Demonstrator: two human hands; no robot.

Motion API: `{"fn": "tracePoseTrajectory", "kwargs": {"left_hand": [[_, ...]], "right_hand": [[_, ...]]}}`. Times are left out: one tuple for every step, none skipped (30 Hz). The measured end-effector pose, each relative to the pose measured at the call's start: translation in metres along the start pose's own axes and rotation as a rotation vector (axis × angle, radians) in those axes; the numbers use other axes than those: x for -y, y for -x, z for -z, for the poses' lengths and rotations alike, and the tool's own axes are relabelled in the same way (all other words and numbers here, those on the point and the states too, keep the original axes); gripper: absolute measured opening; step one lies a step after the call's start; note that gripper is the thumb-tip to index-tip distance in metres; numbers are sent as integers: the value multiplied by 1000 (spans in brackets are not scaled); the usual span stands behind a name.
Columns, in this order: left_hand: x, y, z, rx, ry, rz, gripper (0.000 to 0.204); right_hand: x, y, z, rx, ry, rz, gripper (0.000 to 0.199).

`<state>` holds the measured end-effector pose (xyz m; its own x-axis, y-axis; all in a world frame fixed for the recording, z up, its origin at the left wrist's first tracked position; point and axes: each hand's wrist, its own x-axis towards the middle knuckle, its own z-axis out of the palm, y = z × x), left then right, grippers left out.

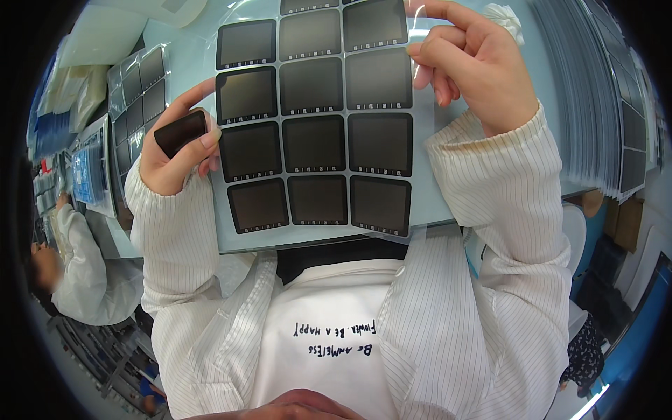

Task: Wiping rectangular electronic panels with a cleaning solution and inspecting them under light.

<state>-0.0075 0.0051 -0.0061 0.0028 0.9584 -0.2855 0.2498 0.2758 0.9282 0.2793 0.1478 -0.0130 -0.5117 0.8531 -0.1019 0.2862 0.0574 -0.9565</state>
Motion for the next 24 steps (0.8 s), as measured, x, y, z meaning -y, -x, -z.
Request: {"fn": "tracePoseTrajectory", "kwargs": {"left_hand": [[0, 0, 0, -6, 8, 5, 50], [0, 0, 0, -6, 8, 5, 50], [0, 0, 0, -8, -10, 10, 50], [-1, 0, 0, -10, -27, 15, 50], [0, 0, 0, -10, -27, 15, 50], [0, 0, 0, -5, -11, 13, 51], [0, 0, 1, 0, 4, 11, 51], [0, 0, 0, 0, 4, 11, 51], [0, 0, 0, -7, -24, 16, 51], [-1, 0, 0, -15, -51, 21, 51], [0, 1, 0, -15, -52, 21, 51], [0, 0, 1, -2, -29, 14, 51], [1, 0, 1, 12, -7, 7, 51], [1, 0, 1, 12, -7, 6, 51], [1, 0, 2, 19, -29, 3, 51], [1, 0, 2, 26, -50, -1, 51], [1, 0, 2, 27, -50, -1, 51], [0, 0, 1, 26, -38, 8, 51], [0, 1, 1, 26, -25, 17, 51], [1, 1, 1, 25, -25, 17, 51], [2, 1, 1, 24, -48, -3, 50], [2, 1, 0, 24, -70, -24, 49], [1, 2, 0, 24, -70, -24, 49], [0, 1, 0, 14, -65, 9, 48]], "right_hand": [[0, 0, 0, 0, 0, 0, 42], [1, 0, 0, 4, -4, 2, 42], [1, -1, -1, 7, -8, 4, 42], [1, -1, 0, 7, -8, 3, 42], [0, 0, 0, -2, 15, 10, 42], [0, 0, 0, -11, 38, 18, 42], [0, 0, -1, -11, 38, 18, 42], [1, 0, -1, -8, 35, 16, 42], [2, 0, -2, -5, 32, 14, 43], [1, 0, -1, -5, 31, 14, 43], [0, 0, -1, -6, 38, 19, 43], [-1, 0, 0, -7, 46, 23, 43], [0, 0, -1, -8, 46, 23, 43], [1, 1, -1, -10, 44, 18, 43], [1, 1, -1, -12, 42, 13, 43], [1, 1, -1, -13, 43, 13, 43], [0, 1, -1, -12, 69, 19, 43], [0, 1, -1, -10, 94, 25, 43], [1, 1, -1, -10, 93, 25, 43], [2, 1, -2, -9, 79, 19, 43], [3, 1, -2, -9, 65, 13, 43], [3, 1, -2, -9, 65, 13, 43], [2, 0, -1, -12, 78, 20, 43], [1, 0, -1, -17, 91, 27, 43]]}}
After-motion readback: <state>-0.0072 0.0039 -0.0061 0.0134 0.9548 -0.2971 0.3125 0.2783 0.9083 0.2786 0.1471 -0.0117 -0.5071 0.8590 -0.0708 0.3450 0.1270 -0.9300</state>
